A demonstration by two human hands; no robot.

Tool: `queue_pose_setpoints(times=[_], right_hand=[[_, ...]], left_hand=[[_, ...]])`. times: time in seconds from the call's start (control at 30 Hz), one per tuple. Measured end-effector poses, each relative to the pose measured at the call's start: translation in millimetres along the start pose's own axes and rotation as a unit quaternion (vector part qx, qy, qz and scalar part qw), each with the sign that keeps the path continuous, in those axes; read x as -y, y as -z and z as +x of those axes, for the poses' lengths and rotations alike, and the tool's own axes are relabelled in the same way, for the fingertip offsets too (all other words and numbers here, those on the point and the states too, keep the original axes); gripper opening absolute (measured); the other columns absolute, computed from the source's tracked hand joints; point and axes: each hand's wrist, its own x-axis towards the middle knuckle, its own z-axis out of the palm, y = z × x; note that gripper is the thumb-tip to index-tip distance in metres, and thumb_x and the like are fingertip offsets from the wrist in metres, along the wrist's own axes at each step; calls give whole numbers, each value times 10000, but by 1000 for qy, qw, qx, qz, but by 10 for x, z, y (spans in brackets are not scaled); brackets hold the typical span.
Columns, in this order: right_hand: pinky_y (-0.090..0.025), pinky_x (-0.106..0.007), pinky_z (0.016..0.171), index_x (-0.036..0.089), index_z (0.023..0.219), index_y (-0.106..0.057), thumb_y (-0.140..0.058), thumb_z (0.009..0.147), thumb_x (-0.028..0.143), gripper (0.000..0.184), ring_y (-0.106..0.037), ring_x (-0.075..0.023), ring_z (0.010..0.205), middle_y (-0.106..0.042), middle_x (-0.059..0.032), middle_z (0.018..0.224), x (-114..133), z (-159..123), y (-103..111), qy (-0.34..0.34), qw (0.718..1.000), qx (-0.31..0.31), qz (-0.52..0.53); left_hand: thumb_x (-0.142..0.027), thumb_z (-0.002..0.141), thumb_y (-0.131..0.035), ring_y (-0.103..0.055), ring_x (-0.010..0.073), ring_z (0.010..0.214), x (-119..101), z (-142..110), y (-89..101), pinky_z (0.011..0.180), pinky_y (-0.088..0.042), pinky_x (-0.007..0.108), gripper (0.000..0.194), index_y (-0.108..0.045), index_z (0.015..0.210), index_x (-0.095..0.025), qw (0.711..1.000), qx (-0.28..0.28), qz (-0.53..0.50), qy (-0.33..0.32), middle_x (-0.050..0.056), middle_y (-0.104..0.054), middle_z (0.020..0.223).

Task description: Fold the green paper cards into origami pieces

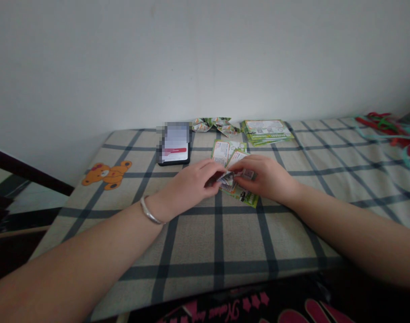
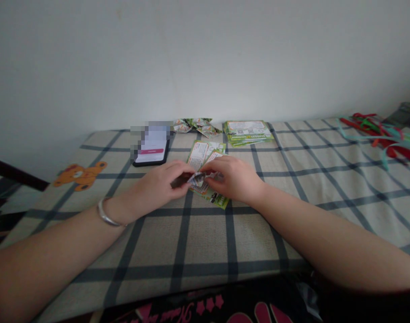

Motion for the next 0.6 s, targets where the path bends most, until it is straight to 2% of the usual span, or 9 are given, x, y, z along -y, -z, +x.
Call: queue_pose_setpoints(times=[0.13,0.27,0.4,0.6], right_hand=[[-472,-292,742,193,1018,-686,-689,800,259,228,-626,-158,812,-690,-38,895,17,13,0,-23,998,-30,53],[-484,-271,677,184,1008,-689,-754,761,333,295,-611,-139,748,-671,-31,854,42,25,-21,-45,992,-47,108],[-504,-258,654,183,988,-692,-713,787,298,233,-615,-127,738,-673,-38,869,52,30,-52,-57,985,-59,153],[-525,-262,644,171,996,-695,-709,786,315,255,-625,-130,754,-667,-51,909,32,33,-84,-69,976,-56,200]], left_hand=[[-150,826,-615,-648,153,912,9,7,-38,854,-552,320,241,-568,1060,-184,993,-39,-102,54,33,-633,1007],[-181,822,-634,-674,140,880,-21,9,-80,844,-576,312,236,-573,1050,-192,977,-59,-190,82,28,-653,992],[-172,807,-646,-684,136,851,-54,14,-97,821,-586,301,201,-580,997,-190,969,-71,-217,97,20,-667,955],[-152,782,-654,-688,133,825,-84,15,-103,800,-585,292,171,-582,932,-192,968,-84,-210,105,7,-674,912]])
